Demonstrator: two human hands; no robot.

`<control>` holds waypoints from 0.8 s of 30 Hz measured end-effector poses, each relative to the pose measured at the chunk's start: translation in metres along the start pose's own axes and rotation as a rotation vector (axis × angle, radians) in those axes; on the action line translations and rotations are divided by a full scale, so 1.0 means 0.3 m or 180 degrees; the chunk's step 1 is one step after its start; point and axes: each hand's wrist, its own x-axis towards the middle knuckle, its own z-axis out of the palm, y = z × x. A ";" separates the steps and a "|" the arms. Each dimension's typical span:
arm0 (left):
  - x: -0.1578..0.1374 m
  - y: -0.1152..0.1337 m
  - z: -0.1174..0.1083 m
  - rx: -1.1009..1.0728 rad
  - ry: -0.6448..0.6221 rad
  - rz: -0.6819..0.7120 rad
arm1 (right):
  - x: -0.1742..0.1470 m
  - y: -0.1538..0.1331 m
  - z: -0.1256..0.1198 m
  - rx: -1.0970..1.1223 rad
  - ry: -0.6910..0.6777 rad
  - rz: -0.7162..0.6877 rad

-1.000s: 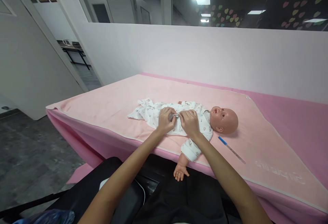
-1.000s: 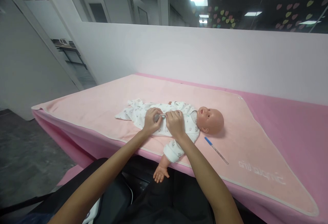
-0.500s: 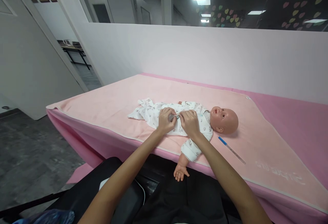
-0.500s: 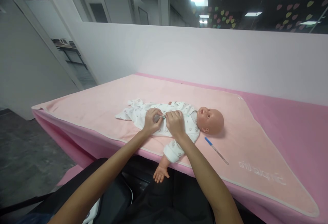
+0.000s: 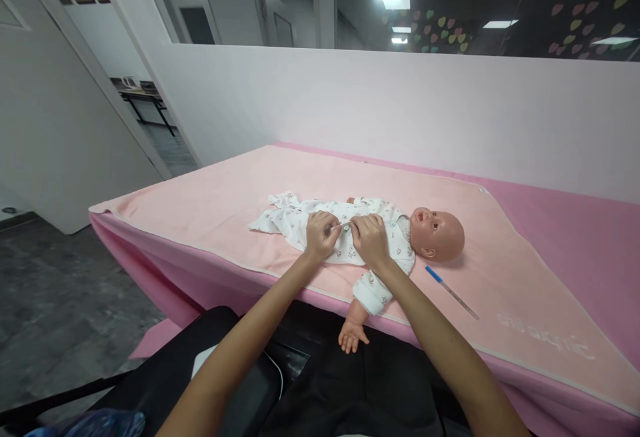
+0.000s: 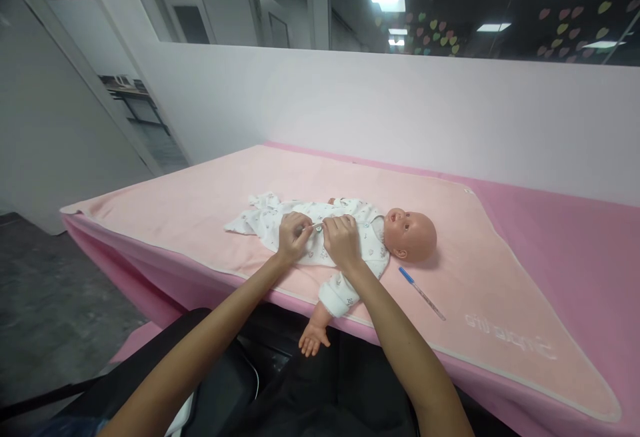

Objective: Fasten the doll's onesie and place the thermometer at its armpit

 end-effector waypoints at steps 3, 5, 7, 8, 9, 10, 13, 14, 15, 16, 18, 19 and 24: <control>0.001 -0.004 0.000 0.0009 0.0130 -0.0032 | -0.001 0.000 0.000 -0.0007 0.0047 0.0046; 0.004 -0.008 -0.002 0.0044 0.0287 -0.0104 | -0.002 0.001 0.000 -0.0006 0.0087 0.0112; 0.007 -0.012 -0.006 0.0117 0.0549 -0.0271 | -0.003 0.001 0.000 0.0009 0.0119 0.0170; 0.010 -0.015 -0.008 0.0150 0.0692 -0.0389 | -0.003 0.001 0.000 0.0020 0.0130 0.0191; 0.012 -0.017 -0.010 0.0164 0.0820 -0.0517 | -0.002 0.001 0.000 0.0033 0.0142 0.0210; 0.014 -0.020 -0.012 0.0147 0.0910 -0.0632 | -0.002 0.001 0.000 0.0045 0.0155 0.0227; 0.017 -0.025 -0.015 -0.0023 0.0869 -0.0784 | 0.001 -0.001 -0.002 0.0072 0.0190 0.0274; 0.017 -0.025 -0.016 -0.0056 0.0806 -0.0806 | 0.001 -0.001 -0.003 0.0077 0.0198 0.0277; 0.017 -0.026 -0.016 -0.0066 0.0753 -0.0844 | 0.002 -0.002 -0.004 0.0080 0.0199 0.0274; 0.017 -0.025 -0.016 -0.0062 0.0719 -0.0901 | 0.002 -0.002 -0.005 0.0077 0.0197 0.0268; 0.017 -0.023 -0.016 -0.0027 0.0730 -0.1028 | 0.003 -0.003 -0.007 0.0050 0.0185 0.0248; 0.017 -0.022 -0.017 -0.0002 0.0748 -0.1058 | 0.003 -0.003 -0.007 0.0030 0.0178 0.0239; 0.015 -0.013 -0.012 0.0269 0.0313 -0.0508 | 0.004 -0.001 -0.005 -0.0109 0.0110 0.0211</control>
